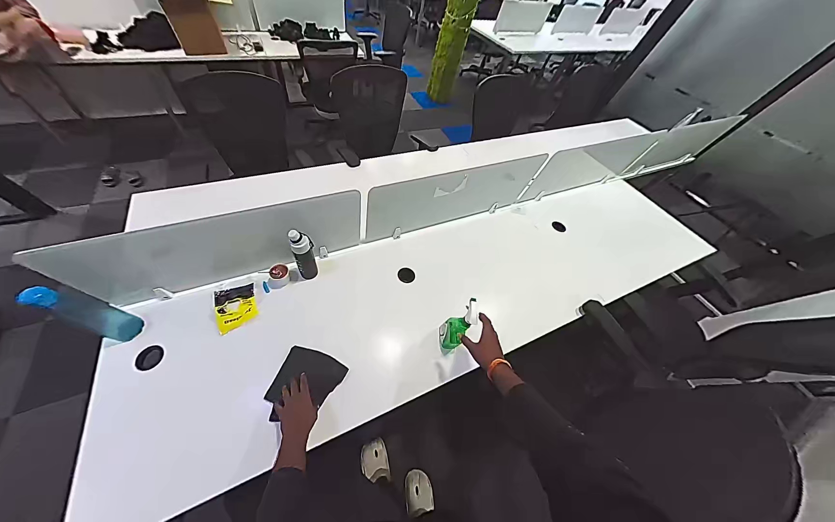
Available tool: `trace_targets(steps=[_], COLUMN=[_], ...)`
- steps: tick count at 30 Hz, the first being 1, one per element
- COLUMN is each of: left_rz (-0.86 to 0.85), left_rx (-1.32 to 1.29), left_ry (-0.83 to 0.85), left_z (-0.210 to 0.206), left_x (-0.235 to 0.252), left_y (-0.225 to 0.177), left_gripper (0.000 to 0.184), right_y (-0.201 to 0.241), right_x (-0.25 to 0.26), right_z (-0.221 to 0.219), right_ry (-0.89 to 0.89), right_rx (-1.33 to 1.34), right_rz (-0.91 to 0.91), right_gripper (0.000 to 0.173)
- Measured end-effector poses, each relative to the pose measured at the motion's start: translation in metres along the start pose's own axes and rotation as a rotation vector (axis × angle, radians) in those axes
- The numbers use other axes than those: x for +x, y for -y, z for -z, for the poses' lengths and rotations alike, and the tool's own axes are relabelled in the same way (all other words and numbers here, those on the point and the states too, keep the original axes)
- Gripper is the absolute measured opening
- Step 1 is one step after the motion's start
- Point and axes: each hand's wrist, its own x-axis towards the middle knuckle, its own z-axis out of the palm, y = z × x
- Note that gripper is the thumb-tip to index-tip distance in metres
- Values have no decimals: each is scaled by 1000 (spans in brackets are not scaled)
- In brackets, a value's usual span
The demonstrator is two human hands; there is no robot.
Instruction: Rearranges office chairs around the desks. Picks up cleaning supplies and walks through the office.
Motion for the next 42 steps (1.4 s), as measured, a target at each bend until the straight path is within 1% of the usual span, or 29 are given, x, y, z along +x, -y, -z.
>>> trace_targets(steps=[2, 4, 6, 9, 10, 11, 14, 16, 17, 20, 22, 24, 26, 28, 30, 32, 34, 36, 38, 40, 41, 42], left_rz=[28, 61, 82, 89, 91, 89, 84, 83, 90, 113, 130, 132, 125, 107, 95, 71, 45, 37, 52, 64, 74, 83], left_rx=[20, 64, 114, 122, 106, 91, 110, 107, 100, 59, 11, -33, -113, -243, -359, -425, -471, -504, -519, -535, -556, -581], left_ry=[29, -13, -16, 27, 56, 92, 175, 195, 214, 228, 204, 127, 11, -134, -273, -432, -590, -727, -816, -887, -922, -958], left_z=[-5, -10, -12, -13, -11, -9, -11, -14, -14, -8, 4, 17, 27, 33, 37, 38, 34, 31, 33, 37, 39, 41], left_x=[13, 16, 17, 9, 4, -2, -25, -44, -55, -86, -108, -134, -165, -199, -236, -273, -312, -348, -383, -417, -433, -448], left_y=[-3, -8, -11, -10, -10, -10, -6, 1, 4, 16, 24, 32, 37, 40, 39, 36, 34, 33, 32, 35, 37, 41], left_gripper=[101, 94, 79, 49, 44, 44, 49, 46, 44, 44, 43, 41, 37, 36, 33, 30, 31, 34, 37, 36, 36, 37], right_y=[5, 9, 12, 16, 18, 20, 21, 23, 23, 17, 9, -3, -18, -42, -72, -109, -148, -178, -201, -218, -224, -227], right_x=[5, 6, 7, 7, 8, 9, 12, 10, 8, -9, -29, -58, -90, -121, -159, -196, -234, -276, -311, -340, -352, -363], right_z=[-9, -17, -23, -27, -27, -27, -26, -25, -24, -22, -18, -9, 0, 5, 12, 18, 27, 38, 50, 57, 59, 61], right_ry=[-20, -35, -40, -41, -44, -44, -31, -8, 2, 21, 40, 50, 33, -2, -9, -18, -26, -27, -12, 21, 48, 79], right_rx=[7, 34, 62, 77, 74, 70, 54, 23, -1, -70, -99, -108, -115, -106, -87, -52, -12, 31, 49, 65, 76, 94], right_rz=[12, 1, -19, -59, -66, -69, -74, -74, -76, -70, -47, -26, -31, -34, -21, 28, 87, 170, 284, 359, 386, 410], right_gripper=[90, 84, 78, 72, 69, 67, 57, 49, 48, 51, 60, 67, 67, 65, 70, 65, 60, 63, 65, 53, 51, 53])
